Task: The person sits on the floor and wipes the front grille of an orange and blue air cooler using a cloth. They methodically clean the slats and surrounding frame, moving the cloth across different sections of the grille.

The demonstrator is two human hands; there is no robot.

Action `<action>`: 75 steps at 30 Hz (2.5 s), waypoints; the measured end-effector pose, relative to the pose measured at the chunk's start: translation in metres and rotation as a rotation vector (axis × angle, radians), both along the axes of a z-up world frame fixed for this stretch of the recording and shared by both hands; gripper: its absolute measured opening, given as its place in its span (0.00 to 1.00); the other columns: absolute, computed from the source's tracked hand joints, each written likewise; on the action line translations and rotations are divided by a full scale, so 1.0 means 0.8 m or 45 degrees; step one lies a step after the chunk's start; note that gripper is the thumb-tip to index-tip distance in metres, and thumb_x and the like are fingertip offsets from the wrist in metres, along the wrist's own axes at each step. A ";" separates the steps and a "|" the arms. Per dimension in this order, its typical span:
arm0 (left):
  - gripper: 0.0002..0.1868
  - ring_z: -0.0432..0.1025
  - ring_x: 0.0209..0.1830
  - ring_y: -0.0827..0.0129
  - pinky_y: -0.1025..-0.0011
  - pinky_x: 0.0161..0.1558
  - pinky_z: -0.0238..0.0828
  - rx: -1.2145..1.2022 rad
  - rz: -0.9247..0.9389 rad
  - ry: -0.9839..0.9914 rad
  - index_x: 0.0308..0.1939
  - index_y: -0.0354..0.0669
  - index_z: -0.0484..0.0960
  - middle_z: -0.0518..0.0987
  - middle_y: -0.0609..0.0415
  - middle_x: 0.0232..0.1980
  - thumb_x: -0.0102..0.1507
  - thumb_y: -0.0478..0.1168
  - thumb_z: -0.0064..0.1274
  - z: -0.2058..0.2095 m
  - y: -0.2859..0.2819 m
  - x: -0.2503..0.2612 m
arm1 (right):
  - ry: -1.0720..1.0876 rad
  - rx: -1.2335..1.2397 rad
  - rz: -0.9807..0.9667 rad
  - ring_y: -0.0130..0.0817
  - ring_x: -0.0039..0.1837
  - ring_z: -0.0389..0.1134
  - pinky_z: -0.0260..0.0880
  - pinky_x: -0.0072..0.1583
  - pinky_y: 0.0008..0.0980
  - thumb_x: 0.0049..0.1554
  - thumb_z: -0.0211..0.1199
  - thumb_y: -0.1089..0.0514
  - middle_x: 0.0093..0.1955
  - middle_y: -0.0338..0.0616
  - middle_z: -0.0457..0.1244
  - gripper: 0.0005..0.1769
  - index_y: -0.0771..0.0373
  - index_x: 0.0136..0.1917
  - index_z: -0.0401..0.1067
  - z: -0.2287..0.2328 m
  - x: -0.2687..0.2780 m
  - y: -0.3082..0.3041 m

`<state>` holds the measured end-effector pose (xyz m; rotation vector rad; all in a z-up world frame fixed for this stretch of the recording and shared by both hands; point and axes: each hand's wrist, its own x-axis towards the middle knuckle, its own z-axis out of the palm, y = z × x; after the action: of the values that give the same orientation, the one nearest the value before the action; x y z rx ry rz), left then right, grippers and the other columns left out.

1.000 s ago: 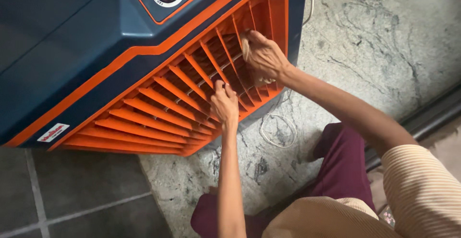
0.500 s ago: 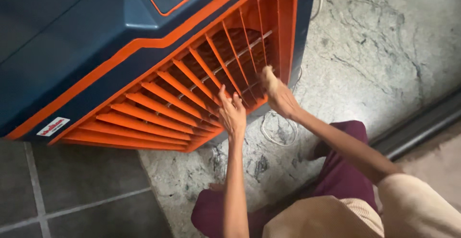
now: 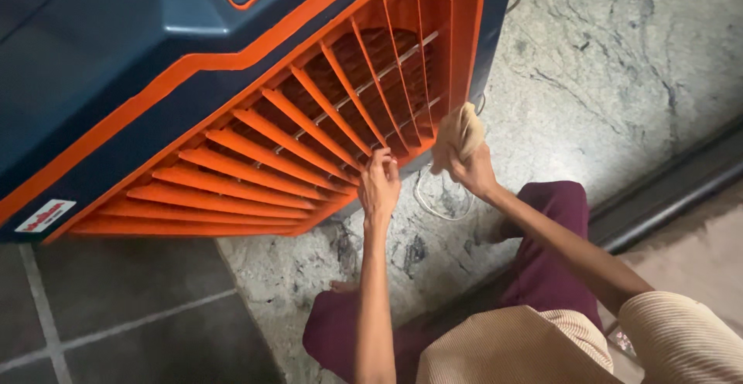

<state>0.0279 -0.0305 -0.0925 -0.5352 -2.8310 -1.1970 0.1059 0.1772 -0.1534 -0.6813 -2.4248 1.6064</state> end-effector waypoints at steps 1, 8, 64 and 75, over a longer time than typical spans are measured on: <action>0.14 0.81 0.41 0.54 0.57 0.41 0.75 -0.011 -0.008 -0.014 0.56 0.46 0.76 0.85 0.51 0.50 0.66 0.40 0.53 -0.004 -0.002 -0.001 | -0.096 -0.028 -0.006 0.49 0.59 0.75 0.74 0.62 0.42 0.61 0.55 0.55 0.61 0.62 0.69 0.33 0.65 0.77 0.61 0.000 0.001 -0.001; 0.29 0.77 0.48 0.50 0.53 0.46 0.74 -0.094 -0.061 -0.045 0.71 0.51 0.68 0.83 0.51 0.51 0.65 0.40 0.55 -0.040 -0.003 -0.004 | 0.456 0.358 0.242 0.65 0.75 0.57 0.61 0.70 0.49 0.58 0.62 0.62 0.77 0.73 0.51 0.48 0.65 0.83 0.39 0.012 -0.003 -0.022; 0.17 0.78 0.34 0.37 0.44 0.37 0.73 -0.393 0.128 0.001 0.36 0.41 0.85 0.82 0.35 0.32 0.69 0.48 0.48 -0.010 0.025 -0.056 | -0.446 0.533 0.277 0.63 0.48 0.71 0.72 0.47 0.54 0.50 0.64 0.61 0.44 0.68 0.68 0.45 0.75 0.74 0.47 -0.102 -0.136 -0.052; 0.17 0.78 0.30 0.40 0.47 0.33 0.73 -0.326 0.263 0.048 0.35 0.43 0.87 0.81 0.37 0.29 0.67 0.50 0.51 -0.016 0.034 -0.061 | -0.339 0.581 0.338 0.63 0.47 0.71 0.71 0.48 0.56 0.54 0.64 0.58 0.43 0.63 0.69 0.30 0.58 0.67 0.58 -0.109 -0.122 -0.017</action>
<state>-0.0208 -0.0033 -0.1056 -0.2577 -2.9358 -0.7893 0.0082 0.1640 -0.2409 -0.5355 -3.0358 1.0112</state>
